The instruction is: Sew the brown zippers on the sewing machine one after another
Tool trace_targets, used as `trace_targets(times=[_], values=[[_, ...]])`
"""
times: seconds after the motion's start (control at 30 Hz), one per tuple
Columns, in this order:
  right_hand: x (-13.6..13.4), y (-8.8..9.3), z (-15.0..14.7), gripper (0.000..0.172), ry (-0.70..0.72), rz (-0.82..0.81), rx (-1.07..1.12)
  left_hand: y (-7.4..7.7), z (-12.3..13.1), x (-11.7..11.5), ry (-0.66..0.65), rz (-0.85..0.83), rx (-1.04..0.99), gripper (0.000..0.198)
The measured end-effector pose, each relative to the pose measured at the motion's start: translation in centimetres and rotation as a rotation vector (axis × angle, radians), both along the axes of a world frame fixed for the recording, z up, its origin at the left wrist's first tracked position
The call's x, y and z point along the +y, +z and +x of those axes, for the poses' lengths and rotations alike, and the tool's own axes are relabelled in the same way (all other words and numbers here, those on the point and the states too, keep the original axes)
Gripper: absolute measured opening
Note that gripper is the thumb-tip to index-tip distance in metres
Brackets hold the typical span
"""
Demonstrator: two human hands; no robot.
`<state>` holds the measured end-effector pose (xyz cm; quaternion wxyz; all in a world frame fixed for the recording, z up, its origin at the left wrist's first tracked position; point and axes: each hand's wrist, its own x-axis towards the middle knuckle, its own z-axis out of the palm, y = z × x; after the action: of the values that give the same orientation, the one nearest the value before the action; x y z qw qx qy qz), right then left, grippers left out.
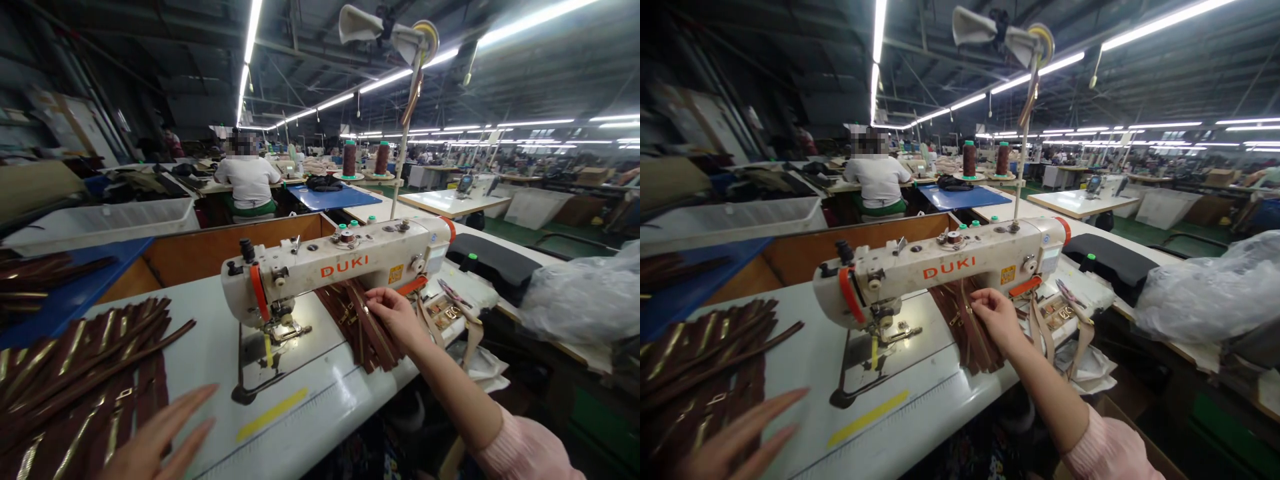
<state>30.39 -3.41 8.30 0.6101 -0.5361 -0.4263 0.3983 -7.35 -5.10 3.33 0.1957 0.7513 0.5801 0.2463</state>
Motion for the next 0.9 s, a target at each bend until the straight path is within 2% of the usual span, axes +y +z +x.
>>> trace_targets(times=[0.07,0.13,0.2,0.23,0.27,0.33,0.47,0.57,0.67,0.9], values=[[-1.3,0.2,-1.6,0.029,0.070,0.017,0.130,1.1,3.7,-1.9,-0.102,-0.107,-0.106,0.046],[-2.9,-0.3,-2.8,0.033,0.128,-0.011,0.168,2.6,7.6,-3.4,-0.210,-0.169,-0.172,0.042],[-4.1,-1.4,-3.0,0.037,0.117,-0.052,0.193,4.2,10.0,-3.8,-0.263,-0.117,-0.187,0.038],[-4.5,-2.1,-2.8,0.040,0.095,-0.077,0.207,4.8,10.2,-3.5,-0.263,-0.083,-0.181,0.036],[-4.8,-2.8,-2.4,0.042,0.072,-0.112,0.217,5.4,9.7,-2.9,-0.232,-0.052,-0.163,0.036],[-5.0,-4.0,-1.6,0.044,0.027,-0.169,0.216,6.2,6.9,-1.3,-0.125,0.035,-0.088,0.036],[-4.7,-5.1,-1.4,0.043,0.044,-0.172,0.160,7.3,-2.1,3.0,0.186,0.223,0.234,0.037],[-4.6,-5.1,-2.4,0.043,0.051,-0.158,0.139,7.9,-7.2,5.9,0.331,0.127,0.543,0.049],[-4.4,-5.2,-3.1,0.044,0.040,-0.158,0.116,7.9,-9.2,7.8,0.395,0.010,0.645,0.052],[-4.6,-6.1,-2.0,0.043,-0.004,-0.121,-0.002,6.9,-10.7,10.5,0.483,-0.025,0.525,0.017]])
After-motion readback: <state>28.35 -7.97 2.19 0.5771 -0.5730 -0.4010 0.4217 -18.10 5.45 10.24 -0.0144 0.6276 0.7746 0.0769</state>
